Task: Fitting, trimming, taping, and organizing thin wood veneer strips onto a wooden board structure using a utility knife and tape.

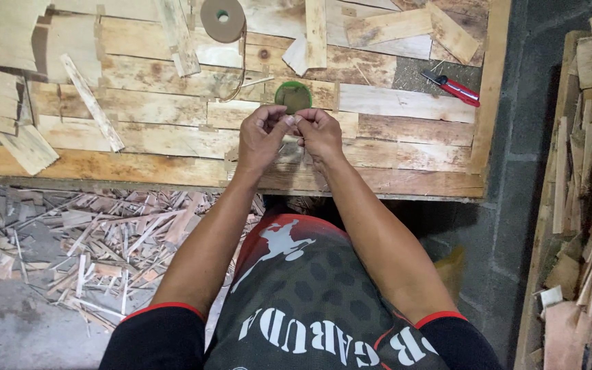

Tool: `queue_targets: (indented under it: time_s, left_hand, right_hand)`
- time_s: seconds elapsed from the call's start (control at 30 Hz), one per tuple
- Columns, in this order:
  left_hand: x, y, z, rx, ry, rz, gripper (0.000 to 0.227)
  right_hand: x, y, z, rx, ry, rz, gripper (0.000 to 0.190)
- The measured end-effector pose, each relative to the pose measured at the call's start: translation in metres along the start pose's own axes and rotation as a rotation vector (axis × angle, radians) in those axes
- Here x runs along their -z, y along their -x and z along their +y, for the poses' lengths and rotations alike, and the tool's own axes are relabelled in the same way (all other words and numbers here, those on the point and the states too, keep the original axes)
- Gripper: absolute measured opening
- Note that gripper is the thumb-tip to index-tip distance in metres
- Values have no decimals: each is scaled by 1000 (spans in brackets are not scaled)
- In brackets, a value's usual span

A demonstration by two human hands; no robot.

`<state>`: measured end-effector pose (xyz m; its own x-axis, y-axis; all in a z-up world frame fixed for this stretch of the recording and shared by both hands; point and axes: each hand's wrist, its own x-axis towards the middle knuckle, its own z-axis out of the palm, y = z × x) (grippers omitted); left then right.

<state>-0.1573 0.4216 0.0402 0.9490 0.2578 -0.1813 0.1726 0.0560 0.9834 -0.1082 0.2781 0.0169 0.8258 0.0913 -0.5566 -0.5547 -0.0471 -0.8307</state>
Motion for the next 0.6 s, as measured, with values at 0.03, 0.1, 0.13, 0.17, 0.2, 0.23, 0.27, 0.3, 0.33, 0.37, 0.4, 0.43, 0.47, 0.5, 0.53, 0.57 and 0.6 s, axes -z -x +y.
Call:
queue_targets:
  time_s: [0.03, 0.1, 0.13, 0.17, 0.2, 0.23, 0.27, 0.3, 0.33, 0.37, 0.4, 0.43, 0.47, 0.5, 0.53, 0.57, 0.6]
  left_hand:
    - [-3, -2, -2, -1, -3, -4, 16]
    - [-10, -7, -5, -54, -90, 80, 19]
    - [-13, -10, -8, -56, -93, 76, 19]
    - [-16, -14, -10, -92, -136, 119, 18]
    - [-19, -18, -13, -128, -180, 163, 16]
    - [-22, -21, -13, -129, -182, 158, 16]
    - [-25, -25, -14, -148, -219, 178, 15]
    - [-28, -28, -15, -167, -257, 198, 14]
    - [-29, -28, -12, -167, -259, 194, 14]
    - [-30, -29, -9, -193, -292, 209, 15]
    - [-31, -30, -6, -218, -325, 225, 16]
    - [-32, -30, -9, -219, -327, 222, 16]
    - [-32, -30, -13, -236, -317, 254, 19]
    - [-33, -30, -16, -254, -305, 287, 23]
    - [-35, -31, -17, -257, -305, 284, 23]
    - [-37, -32, -17, -228, -325, 346, 29]
    - [-40, -32, -18, -200, -344, 408, 36]
  right_hand:
    - [-1, -1, 0, 1, -4, 2, 13]
    - [-3, -4, 0, 90, -4, 47, 12]
    - [-3, -4, -2, 91, -8, 50, 12]
    - [-4, -4, -4, 166, 108, 104, 11]
    - [-5, -5, -7, 240, 224, 158, 10]
    - [-5, -5, -9, 240, 220, 161, 10]
    - [-5, -5, -12, 282, 282, 183, 10]
    - [-5, -5, -14, 324, 344, 205, 11]
    - [-5, -6, -14, 323, 341, 208, 11]
    - [-6, -8, -14, 385, 354, 241, 12]
    - [-7, -10, -14, 447, 367, 274, 13]
    - [-8, -8, -16, 447, 365, 277, 13]
    - [-10, -7, -18, 423, 376, 298, 19]
    - [-12, -7, -21, 402, 387, 319, 26]
    - [-12, -9, -18, 404, 385, 322, 26]
    - [-12, -11, -15, 423, 398, 347, 28]
    - [-12, -13, -12, 443, 410, 372, 32]
